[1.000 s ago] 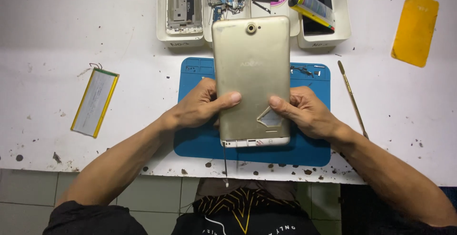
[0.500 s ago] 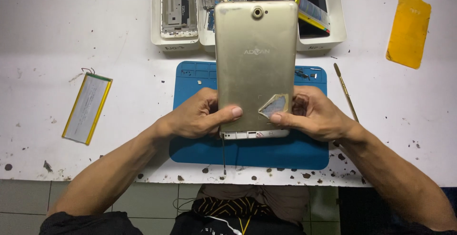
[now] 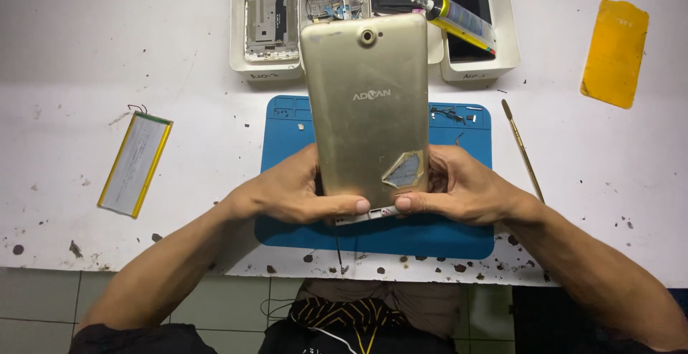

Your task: Disassembling a tablet by removing the back cover and inspecting internal components

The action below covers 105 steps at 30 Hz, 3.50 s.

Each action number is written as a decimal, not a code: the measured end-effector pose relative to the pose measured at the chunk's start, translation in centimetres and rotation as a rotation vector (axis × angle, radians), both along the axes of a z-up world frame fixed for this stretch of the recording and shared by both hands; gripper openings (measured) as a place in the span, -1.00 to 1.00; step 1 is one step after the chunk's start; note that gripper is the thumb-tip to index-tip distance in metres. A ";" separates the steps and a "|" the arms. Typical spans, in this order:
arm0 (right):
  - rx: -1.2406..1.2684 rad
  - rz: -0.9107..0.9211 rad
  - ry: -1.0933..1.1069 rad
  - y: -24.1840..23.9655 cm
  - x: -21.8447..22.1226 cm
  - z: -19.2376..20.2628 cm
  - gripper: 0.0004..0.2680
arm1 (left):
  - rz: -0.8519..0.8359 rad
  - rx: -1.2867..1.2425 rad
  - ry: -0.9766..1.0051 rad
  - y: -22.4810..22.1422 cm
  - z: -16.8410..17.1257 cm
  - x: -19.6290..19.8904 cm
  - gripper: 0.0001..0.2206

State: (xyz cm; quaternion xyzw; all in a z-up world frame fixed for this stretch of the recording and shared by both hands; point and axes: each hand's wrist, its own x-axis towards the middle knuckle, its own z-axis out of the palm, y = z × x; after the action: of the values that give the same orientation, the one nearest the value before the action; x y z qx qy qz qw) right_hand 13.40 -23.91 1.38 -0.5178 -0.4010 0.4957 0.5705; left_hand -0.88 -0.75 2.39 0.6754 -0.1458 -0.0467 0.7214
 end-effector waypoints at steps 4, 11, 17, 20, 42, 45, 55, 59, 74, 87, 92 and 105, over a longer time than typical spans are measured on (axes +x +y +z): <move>0.003 0.019 0.019 0.1 0.1 1.1 -0.72 | -0.021 0.001 -0.003 -0.5 1.8 0.0 -0.91; 0.012 0.024 -0.026 -0.1 0.7 0.4 -0.82 | -0.055 0.019 -0.008 -0.8 4.0 -0.2 -0.92; -0.016 0.088 0.022 -1.4 1.2 -2.1 -0.81 | 0.041 0.279 -0.181 3.9 5.6 0.2 -0.70; -0.039 0.182 0.151 -1.7 0.7 0.1 -0.77 | 0.379 0.731 -0.709 6.6 3.9 -1.6 -0.44; -0.212 0.180 -0.080 -1.6 1.3 3.4 -0.32 | 0.262 0.685 -1.078 5.7 3.8 -2.9 -0.83; -0.266 0.055 -0.515 -2.0 0.6 6.7 -0.15 | 0.303 0.642 -1.053 5.9 3.9 -3.4 -0.87; -0.074 0.021 -1.697 -4.6 -5.2 14.1 -0.21 | 0.346 0.751 -1.009 5.0 4.1 -3.7 -0.90; -0.431 0.111 -2.101 -1.3 -6.4 12.1 -0.43 | 0.349 0.760 -1.009 4.5 3.6 -3.7 -0.92; -0.002 0.062 -1.756 -2.0 -2.7 9.1 -0.77 | 0.125 0.546 -0.735 6.4 2.6 -3.1 -0.72; 0.105 -0.018 -1.652 1.4 -4.4 8.3 -0.71 | 0.184 0.508 -0.704 5.3 1.9 -3.0 -0.78; 0.213 -0.056 -1.569 1.7 -4.5 7.8 -0.81 | 0.140 0.516 -0.691 5.6 1.4 -3.1 -0.71; 0.248 -0.023 -1.655 2.8 -5.2 7.9 -0.82 | 0.131 0.576 -0.797 5.7 2.6 -3.0 -0.84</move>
State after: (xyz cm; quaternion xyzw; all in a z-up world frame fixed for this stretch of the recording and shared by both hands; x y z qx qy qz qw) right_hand 8.22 -21.13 9.25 -0.6519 -0.7369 -0.0982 0.1496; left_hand -3.84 4.92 4.97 0.8205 -0.3487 0.2220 0.3949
